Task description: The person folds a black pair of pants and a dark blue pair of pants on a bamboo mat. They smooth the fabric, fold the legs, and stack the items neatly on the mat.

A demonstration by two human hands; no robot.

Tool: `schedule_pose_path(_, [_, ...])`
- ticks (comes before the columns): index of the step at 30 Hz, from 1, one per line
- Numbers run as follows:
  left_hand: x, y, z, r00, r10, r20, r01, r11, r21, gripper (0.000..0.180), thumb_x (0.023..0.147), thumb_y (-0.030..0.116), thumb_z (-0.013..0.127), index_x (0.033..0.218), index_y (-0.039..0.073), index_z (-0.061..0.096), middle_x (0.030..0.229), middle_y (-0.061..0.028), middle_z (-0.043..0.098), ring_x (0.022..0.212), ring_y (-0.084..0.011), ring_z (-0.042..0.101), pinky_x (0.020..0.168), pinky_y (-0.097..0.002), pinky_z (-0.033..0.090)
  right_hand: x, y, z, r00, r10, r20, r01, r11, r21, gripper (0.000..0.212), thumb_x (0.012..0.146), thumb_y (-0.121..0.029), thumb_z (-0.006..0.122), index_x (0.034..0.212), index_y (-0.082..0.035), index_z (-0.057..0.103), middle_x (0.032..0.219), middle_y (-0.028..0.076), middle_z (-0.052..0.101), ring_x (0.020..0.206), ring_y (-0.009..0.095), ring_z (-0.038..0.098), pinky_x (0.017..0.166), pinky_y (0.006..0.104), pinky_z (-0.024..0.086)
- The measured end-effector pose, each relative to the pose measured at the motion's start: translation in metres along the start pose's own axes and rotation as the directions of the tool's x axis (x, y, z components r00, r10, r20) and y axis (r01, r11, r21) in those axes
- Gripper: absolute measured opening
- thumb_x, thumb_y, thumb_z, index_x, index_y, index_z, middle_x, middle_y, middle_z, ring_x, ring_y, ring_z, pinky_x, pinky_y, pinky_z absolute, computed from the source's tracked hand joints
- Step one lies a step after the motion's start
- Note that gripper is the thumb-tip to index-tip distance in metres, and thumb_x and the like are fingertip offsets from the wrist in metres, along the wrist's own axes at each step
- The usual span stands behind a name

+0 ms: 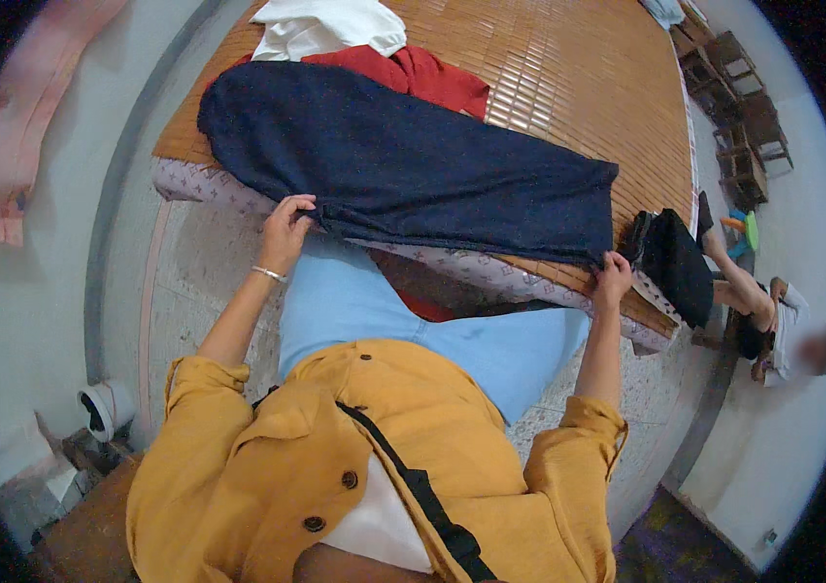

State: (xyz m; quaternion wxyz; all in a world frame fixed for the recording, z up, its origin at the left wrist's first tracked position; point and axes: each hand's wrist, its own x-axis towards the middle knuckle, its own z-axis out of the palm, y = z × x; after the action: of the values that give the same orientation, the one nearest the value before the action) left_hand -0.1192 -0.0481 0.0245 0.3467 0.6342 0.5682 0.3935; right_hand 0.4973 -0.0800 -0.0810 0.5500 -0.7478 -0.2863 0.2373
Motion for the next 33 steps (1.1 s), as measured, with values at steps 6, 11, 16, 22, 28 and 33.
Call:
schedule_pose_path(6, [0.008, 0.002, -0.008, 0.997, 0.073, 0.011, -0.072, 0.997, -0.040, 0.018, 0.078, -0.008, 0.050, 0.093, 0.001, 0.055, 0.107, -0.0071, 0.057, 0.090, -0.0130, 0.056, 0.076, -0.0245, 0.046, -0.028, -0.037, -0.010, 0.997, -0.052, -0.051, 0.054, 0.998, 0.038, 0.014, 0.076, -0.005, 0.066, 0.088, -0.001, 0.060, 0.086, 0.003, 0.060, 0.076, 0.013, 0.053, 0.071, 0.0260, 0.044])
schedule_pose_path(11, [0.011, -0.003, -0.010, 0.997, 0.073, -0.016, -0.074, 0.992, -0.106, 0.021, 0.077, -0.010, 0.048, 0.093, 0.002, 0.054, 0.107, -0.0084, 0.057, 0.090, -0.0134, 0.056, 0.077, -0.0246, 0.046, -0.030, -0.129, 0.001, 0.920, -0.390, 0.032, 0.390, 0.921, 0.009, 0.012, 0.080, -0.006, 0.064, 0.092, -0.002, 0.061, 0.087, 0.002, 0.060, 0.078, 0.010, 0.054, 0.070, 0.0227, 0.045])
schedule_pose_path(16, [0.006, 0.005, -0.011, 0.997, 0.075, 0.009, -0.073, 0.992, -0.105, 0.025, 0.076, -0.014, 0.045, 0.094, 0.002, 0.052, 0.109, -0.0082, 0.056, 0.091, -0.0128, 0.056, 0.077, -0.0238, 0.046, -0.047, -0.247, -0.021, 0.891, -0.450, -0.051, 0.453, 0.890, 0.056, 0.017, 0.082, -0.005, 0.062, 0.098, 0.001, 0.060, 0.093, 0.006, 0.061, 0.083, 0.012, 0.056, 0.076, 0.0237, 0.046])
schedule_pose_path(22, [-0.004, 0.015, -0.001, 0.989, 0.116, 0.086, -0.108, 0.990, -0.092, 0.020, 0.074, -0.003, 0.051, 0.093, 0.004, 0.050, 0.111, -0.0083, 0.054, 0.092, -0.0146, 0.054, 0.075, -0.0249, 0.045, -0.062, -0.288, -0.063, 0.891, -0.436, -0.128, 0.450, 0.884, 0.127, 0.022, 0.085, -0.007, 0.058, 0.106, 0.001, 0.056, 0.101, 0.009, 0.060, 0.090, 0.014, 0.057, 0.078, 0.0234, 0.046])
schedule_pose_path(28, [-0.004, 0.048, 0.013, 0.951, 0.305, -0.046, -0.290, 0.935, 0.206, 0.030, 0.066, 0.012, 0.067, 0.088, 0.006, 0.049, 0.106, -0.0121, 0.052, 0.094, -0.0283, 0.051, 0.084, -0.0350, 0.041, -0.076, -0.293, -0.060, 0.868, -0.467, -0.166, 0.487, 0.867, 0.105, 0.020, 0.086, -0.004, 0.057, 0.104, 0.002, 0.057, 0.101, 0.009, 0.060, 0.090, 0.015, 0.058, 0.082, 0.0238, 0.046])
schedule_pose_path(33, [0.003, 0.036, 0.024, 0.956, 0.238, -0.171, -0.191, 0.948, 0.253, 0.025, 0.064, 0.004, 0.065, 0.084, 0.006, 0.050, 0.101, -0.0104, 0.054, 0.095, -0.0267, 0.052, 0.082, -0.0345, 0.042, -0.084, -0.305, -0.051, 0.858, -0.483, -0.173, 0.509, 0.845, 0.163, 0.019, 0.085, -0.004, 0.057, 0.103, 0.002, 0.058, 0.100, 0.009, 0.061, 0.089, 0.014, 0.057, 0.080, 0.0226, 0.045])
